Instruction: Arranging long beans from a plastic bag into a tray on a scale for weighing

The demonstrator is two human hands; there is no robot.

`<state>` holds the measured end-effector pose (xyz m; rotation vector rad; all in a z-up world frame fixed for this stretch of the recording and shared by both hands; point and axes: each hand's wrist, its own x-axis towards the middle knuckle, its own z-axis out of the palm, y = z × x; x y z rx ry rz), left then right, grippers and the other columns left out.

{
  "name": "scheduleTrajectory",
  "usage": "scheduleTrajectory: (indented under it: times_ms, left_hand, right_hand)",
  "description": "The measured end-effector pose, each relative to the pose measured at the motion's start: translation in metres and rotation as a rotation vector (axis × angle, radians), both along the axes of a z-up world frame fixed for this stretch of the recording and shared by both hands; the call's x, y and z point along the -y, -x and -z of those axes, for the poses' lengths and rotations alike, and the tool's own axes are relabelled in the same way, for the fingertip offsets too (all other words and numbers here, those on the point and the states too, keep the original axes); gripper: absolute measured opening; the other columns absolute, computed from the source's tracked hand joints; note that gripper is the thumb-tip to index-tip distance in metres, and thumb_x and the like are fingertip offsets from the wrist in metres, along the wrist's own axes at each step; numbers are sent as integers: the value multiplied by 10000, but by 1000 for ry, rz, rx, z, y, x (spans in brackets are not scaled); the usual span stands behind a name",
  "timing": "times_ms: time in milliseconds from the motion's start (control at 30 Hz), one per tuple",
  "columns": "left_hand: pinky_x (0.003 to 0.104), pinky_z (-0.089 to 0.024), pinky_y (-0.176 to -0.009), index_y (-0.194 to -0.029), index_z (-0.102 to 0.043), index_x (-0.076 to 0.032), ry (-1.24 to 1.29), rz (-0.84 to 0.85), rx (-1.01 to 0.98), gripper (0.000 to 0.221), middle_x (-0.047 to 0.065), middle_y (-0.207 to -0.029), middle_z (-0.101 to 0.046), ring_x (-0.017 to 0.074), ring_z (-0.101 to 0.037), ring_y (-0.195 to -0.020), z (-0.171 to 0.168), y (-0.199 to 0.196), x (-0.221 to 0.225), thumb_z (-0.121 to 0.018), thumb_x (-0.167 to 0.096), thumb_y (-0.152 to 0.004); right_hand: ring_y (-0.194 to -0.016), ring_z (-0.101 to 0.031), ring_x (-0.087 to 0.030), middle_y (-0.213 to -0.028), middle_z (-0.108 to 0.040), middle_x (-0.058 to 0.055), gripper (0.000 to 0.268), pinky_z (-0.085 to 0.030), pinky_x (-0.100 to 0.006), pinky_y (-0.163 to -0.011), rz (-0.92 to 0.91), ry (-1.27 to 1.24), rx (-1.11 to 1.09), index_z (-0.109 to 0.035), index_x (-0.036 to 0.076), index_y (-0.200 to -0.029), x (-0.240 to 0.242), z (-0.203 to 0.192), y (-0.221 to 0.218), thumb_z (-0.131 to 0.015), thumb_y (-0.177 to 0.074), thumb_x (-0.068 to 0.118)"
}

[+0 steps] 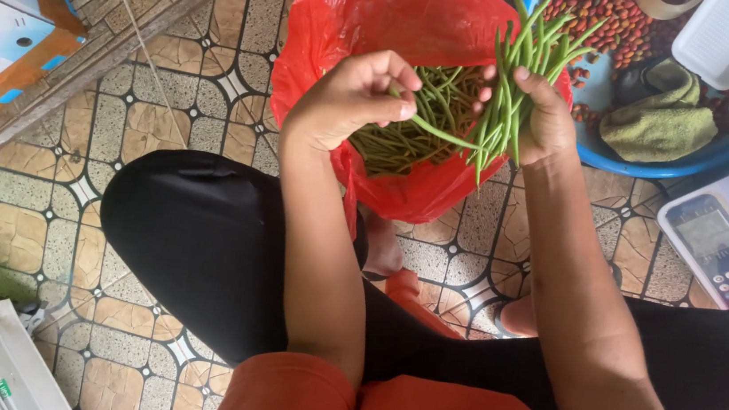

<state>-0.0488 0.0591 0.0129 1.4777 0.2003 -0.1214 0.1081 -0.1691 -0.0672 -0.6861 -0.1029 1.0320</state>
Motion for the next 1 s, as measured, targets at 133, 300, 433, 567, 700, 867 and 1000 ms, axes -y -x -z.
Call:
scheduleTrajectory:
  times_ms: [133, 300, 433, 567, 700, 867, 1000]
  left_hand:
    - [203, -535, -738, -1125, -639, -88, -53, 60, 15, 263, 0, -908, -675, 73, -633, -835, -3, -7, 12, -727, -13, -888]
    - [257, -666, -613, -1244, -555, 2, -87, 12, 4, 363, 74, -931, -697, 143, -714, -653, -3, -32, 40, -708, 35, -917]
    - [323, -641, -987, -1370, -544, -82, -197, -202, 141, 538, 162, -1255, -672, 239, -694, -1169, 31, -40, 34, -771, -101, -882]
    - [255, -618, -819, -1047, -728, -143, -398, -431, -87, 209, -4, -993, -765, 124, -724, -902, 106, -43, 15, -785, -125, -846]
    - [283, -594, -454, -827, -736, -77, -562, -354, -658, 200, 70, -644, -713, 173, -695, -438, 214, -38, 21, -744, -266, -761]
    - [494, -615, -779, -1191, -721, -27, -731, -327, -945, 568, 150, -1122, -749, 361, -717, -1060, 212, -39, 48, -638, -539, -960]
    - [369, -589, -617, -1080, -716, -35, -624, -259, -1048, 200, 85, -864, -757, 231, -746, -771, 166, -47, 33, -610, -157, -962]
  right_hand:
    - [-835, -703, -170, -1010, -738, -37, 667, -613, -340, -790, -124, 52, 81, -547, 79, -1432, -6, -17, 13, -837, -853, 237]
    - [-881, -725, -269, -1006, -733, -111, 501, -630, -406, -833, -246, 63, 86, -672, 34, -1166, -11, 20, 16, -878, -819, 330]
    - [-846, -710, -250, -1001, -735, -111, 281, -617, -407, -811, -161, 59, 9, -713, 26, -1118, -10, 25, 18, -816, -871, 112]
    - [-838, -714, -162, -1011, -738, -40, 288, -629, -355, -801, -81, -48, 162, -656, 112, -1197, -8, 13, 13, -784, -939, 118]
    - [-891, -729, -229, -957, -726, -94, 175, -619, -446, -954, 57, -8, 97, -691, 49, -1063, -3, 24, 4, -742, -911, 117]
    - [-792, -710, -181, -889, -724, -66, 248, -623, -350, -803, 27, 56, 47, -738, 35, -1051, 2, 9, 4, -811, -871, 190]
    - [-824, -699, -174, -1014, -731, -58, 291, -617, -366, -814, 50, 34, 45, -706, 36, -1102, 1, 11, 2, -806, -874, 186]
